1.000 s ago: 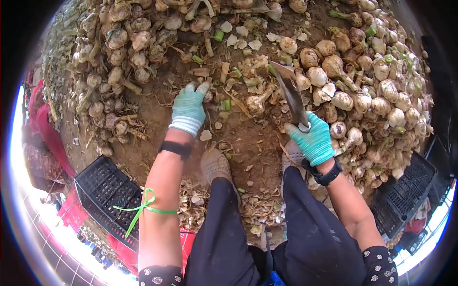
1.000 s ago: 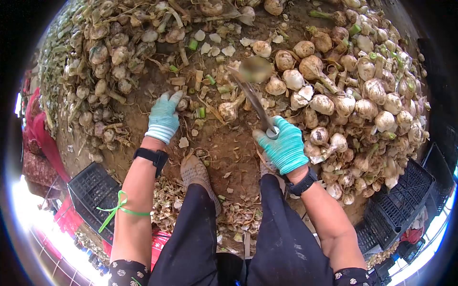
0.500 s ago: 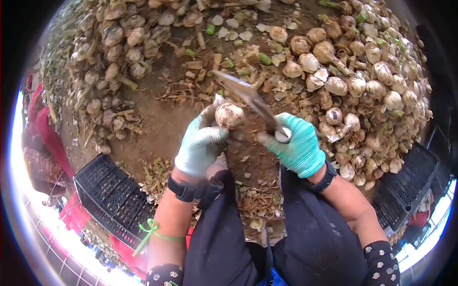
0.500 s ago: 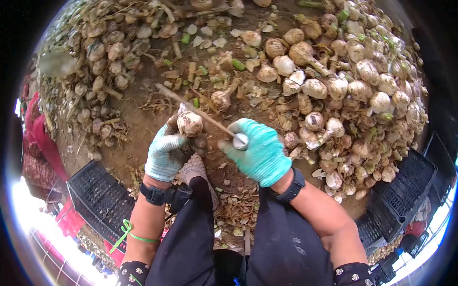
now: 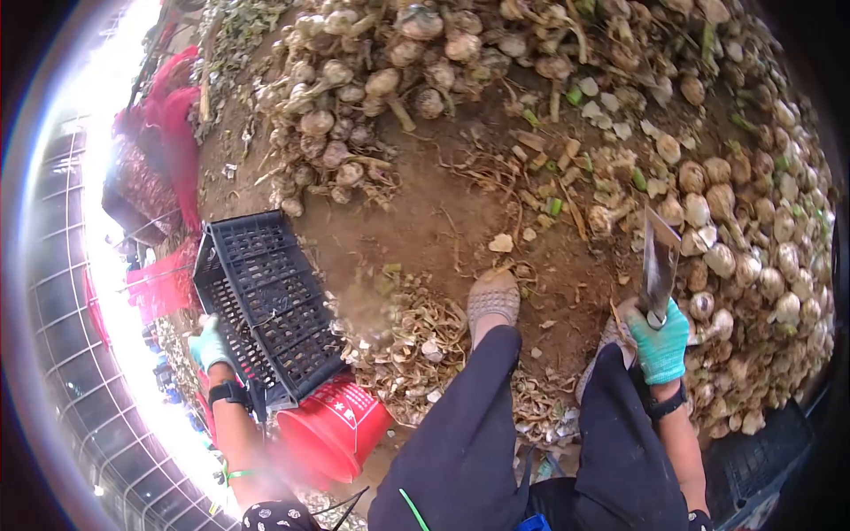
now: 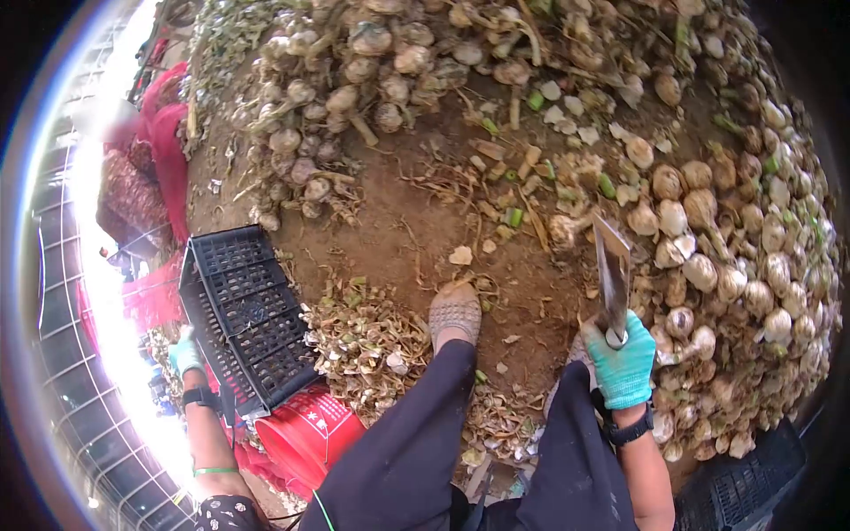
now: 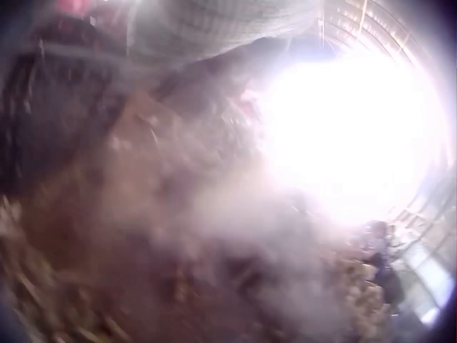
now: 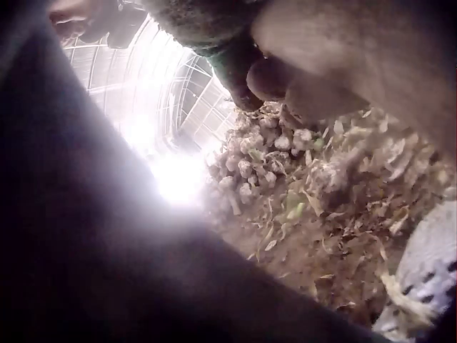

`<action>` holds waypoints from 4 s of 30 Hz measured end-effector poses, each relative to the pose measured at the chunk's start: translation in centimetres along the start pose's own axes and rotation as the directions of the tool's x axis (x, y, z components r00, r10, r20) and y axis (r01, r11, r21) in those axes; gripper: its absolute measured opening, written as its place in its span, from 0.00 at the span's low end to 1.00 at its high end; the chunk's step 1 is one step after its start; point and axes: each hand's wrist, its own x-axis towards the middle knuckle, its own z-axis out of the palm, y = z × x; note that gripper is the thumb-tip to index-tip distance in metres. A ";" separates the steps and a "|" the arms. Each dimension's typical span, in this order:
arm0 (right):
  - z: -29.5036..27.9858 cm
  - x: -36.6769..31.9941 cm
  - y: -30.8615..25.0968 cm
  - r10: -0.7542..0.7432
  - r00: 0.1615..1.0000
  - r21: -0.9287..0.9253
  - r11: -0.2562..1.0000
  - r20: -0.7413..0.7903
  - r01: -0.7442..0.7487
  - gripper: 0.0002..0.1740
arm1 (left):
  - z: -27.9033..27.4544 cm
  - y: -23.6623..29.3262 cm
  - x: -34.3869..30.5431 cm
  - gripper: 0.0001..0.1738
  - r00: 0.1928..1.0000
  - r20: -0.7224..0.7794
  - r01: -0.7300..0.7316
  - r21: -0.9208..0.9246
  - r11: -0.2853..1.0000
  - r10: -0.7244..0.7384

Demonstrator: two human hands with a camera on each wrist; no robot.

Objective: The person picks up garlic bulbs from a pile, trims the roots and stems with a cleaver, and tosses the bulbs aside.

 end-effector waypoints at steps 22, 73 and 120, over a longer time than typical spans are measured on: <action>3.0 4.8 -1.8 0.066 0.998 -0.005 0.998 -0.019 -0.066 0.17 | 31.0 8.1 -13.3 0.30 0.682 0.728 -0.274 0.168 0.947 0.068; 1.2 1.4 -4.5 -0.043 0.977 0.443 0.895 0.210 -0.055 0.20 | 20.2 13.5 -37.9 0.50 0.107 0.749 -0.407 -0.566 0.717 0.653; 1.7 0.5 -3.4 -0.479 0.802 -0.541 0.593 0.357 0.596 0.14 | 22.4 10.0 -34.0 0.24 -0.294 0.861 0.180 -0.378 0.908 0.416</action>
